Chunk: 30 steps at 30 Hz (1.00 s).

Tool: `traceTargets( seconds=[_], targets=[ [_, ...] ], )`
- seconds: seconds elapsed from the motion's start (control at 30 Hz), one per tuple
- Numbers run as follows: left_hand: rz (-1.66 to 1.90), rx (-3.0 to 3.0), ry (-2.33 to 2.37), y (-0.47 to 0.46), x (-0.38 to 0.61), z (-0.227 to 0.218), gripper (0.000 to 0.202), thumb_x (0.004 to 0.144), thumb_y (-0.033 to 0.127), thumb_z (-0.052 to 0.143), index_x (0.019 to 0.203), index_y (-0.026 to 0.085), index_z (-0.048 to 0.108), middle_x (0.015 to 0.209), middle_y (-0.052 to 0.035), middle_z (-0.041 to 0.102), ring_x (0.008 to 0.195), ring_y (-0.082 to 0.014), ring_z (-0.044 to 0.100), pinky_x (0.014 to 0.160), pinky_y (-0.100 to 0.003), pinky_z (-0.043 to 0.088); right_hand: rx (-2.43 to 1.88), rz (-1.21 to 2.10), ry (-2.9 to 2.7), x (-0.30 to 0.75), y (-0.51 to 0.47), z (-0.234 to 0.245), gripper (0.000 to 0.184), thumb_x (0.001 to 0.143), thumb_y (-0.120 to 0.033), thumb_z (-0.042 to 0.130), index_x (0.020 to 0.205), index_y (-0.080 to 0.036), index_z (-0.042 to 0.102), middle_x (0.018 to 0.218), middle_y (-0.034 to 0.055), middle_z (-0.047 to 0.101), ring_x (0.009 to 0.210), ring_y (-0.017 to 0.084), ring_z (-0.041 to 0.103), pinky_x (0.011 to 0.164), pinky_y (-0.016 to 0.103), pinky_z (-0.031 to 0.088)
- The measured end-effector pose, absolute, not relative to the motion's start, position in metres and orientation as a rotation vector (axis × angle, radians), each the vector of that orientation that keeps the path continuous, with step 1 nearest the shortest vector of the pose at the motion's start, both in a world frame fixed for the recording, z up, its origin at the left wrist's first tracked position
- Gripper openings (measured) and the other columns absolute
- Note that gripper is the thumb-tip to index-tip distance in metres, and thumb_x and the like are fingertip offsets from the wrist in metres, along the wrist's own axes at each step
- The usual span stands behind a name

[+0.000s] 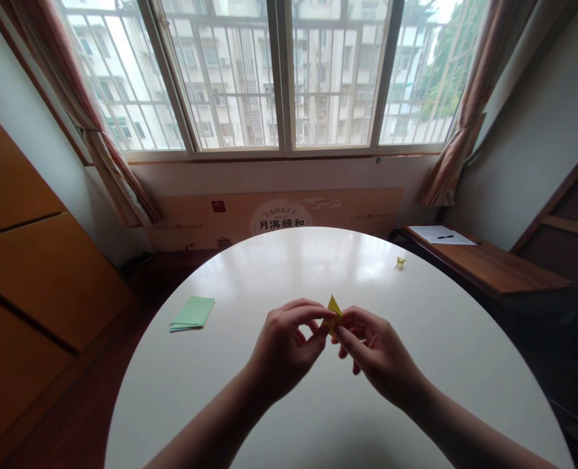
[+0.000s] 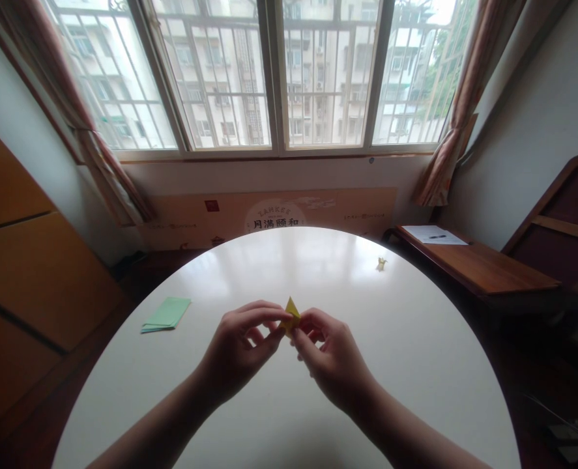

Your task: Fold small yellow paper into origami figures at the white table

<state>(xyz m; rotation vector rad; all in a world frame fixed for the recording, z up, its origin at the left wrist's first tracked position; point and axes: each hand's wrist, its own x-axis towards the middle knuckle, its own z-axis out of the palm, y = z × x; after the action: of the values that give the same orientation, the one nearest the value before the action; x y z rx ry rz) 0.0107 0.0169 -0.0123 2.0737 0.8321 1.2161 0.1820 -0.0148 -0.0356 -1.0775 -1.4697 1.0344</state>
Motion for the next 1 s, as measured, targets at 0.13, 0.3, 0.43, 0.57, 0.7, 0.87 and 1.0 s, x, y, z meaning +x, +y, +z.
traceTargets(
  seconds=[0.13,0.3,0.43,0.57,0.7,0.87,1.0],
  targets=[
    [1.212,2.108,0.835,0.0165,0.0105,-0.0119,0.028,0.079,0.006,0.062,0.1,0.019,0.076,0.097,-0.0083,0.072,0.068,-0.0134,0.066,0.048,-0.018,0.051,-1.084,0.982,-1.517,0.1823,-0.0141,-0.0342,0.025,0.09,-0.042,0.064,0.096,-0.018,0.067,0.08,0.005,0.067,0.067,0.016,0.063,0.041,0.019,0.043],
    [1.202,2.165,0.81,0.0164,0.0101,-0.012,0.029,0.082,0.006,0.059,0.101,0.02,0.076,0.098,-0.0079,0.072,0.071,-0.0142,0.066,0.051,-0.02,0.053,-1.116,0.89,-1.568,0.1834,-0.0106,-0.0378,0.02,0.091,-0.037,0.063,0.098,-0.019,0.068,0.08,0.0052,0.068,0.07,0.018,0.066,0.041,0.018,0.044],
    [1.215,2.183,0.81,0.0165,0.0103,-0.0116,0.03,0.082,0.005,0.059,0.102,0.02,0.076,0.098,-0.0076,0.072,0.071,-0.0138,0.066,0.052,-0.02,0.053,-1.111,0.846,-1.59,0.1844,-0.0094,-0.04,0.019,0.093,-0.034,0.059,0.1,-0.019,0.069,0.08,0.0053,0.068,0.072,0.018,0.066,0.041,0.018,0.045],
    [1.221,2.187,0.822,0.0167,0.0107,-0.0114,0.028,0.082,0.006,0.06,0.103,0.019,0.075,0.1,-0.0082,0.072,0.071,-0.0136,0.066,0.051,-0.019,0.053,-1.089,0.822,-1.607,0.1841,-0.0095,-0.0397,0.018,0.091,-0.031,0.063,0.102,-0.019,0.07,0.082,0.0051,0.07,0.072,0.018,0.065,0.041,0.019,0.044],
    [1.192,2.217,0.827,0.0173,0.0109,-0.0131,0.03,0.082,0.005,0.06,0.104,0.018,0.074,0.101,-0.0087,0.072,0.074,-0.0144,0.067,0.053,-0.02,0.054,-1.105,0.743,-1.638,0.1838,-0.0084,-0.0393,0.017,0.092,-0.027,0.059,0.101,-0.019,0.071,0.087,0.0061,0.073,0.074,0.018,0.067,0.044,0.02,0.045],
    [1.189,2.223,0.845,0.0186,0.0107,-0.0151,0.032,0.082,0.005,0.059,0.106,0.02,0.074,0.102,-0.0082,0.072,0.073,-0.0143,0.067,0.053,-0.02,0.054,-1.119,0.673,-1.668,0.1847,-0.0072,-0.039,0.018,0.092,-0.025,0.057,0.101,-0.02,0.072,0.089,0.0063,0.075,0.076,0.02,0.069,0.049,0.022,0.048],
    [1.194,2.239,0.842,0.0193,0.0108,-0.0153,0.034,0.083,0.004,0.059,0.107,0.021,0.074,0.103,-0.0079,0.072,0.077,-0.0158,0.068,0.056,-0.021,0.056,-1.123,0.641,-1.69,0.1849,-0.0067,-0.0387,0.018,0.092,-0.028,0.059,0.102,-0.021,0.072,0.09,0.0059,0.075,0.074,0.019,0.069,0.052,0.024,0.049]
  ],
)
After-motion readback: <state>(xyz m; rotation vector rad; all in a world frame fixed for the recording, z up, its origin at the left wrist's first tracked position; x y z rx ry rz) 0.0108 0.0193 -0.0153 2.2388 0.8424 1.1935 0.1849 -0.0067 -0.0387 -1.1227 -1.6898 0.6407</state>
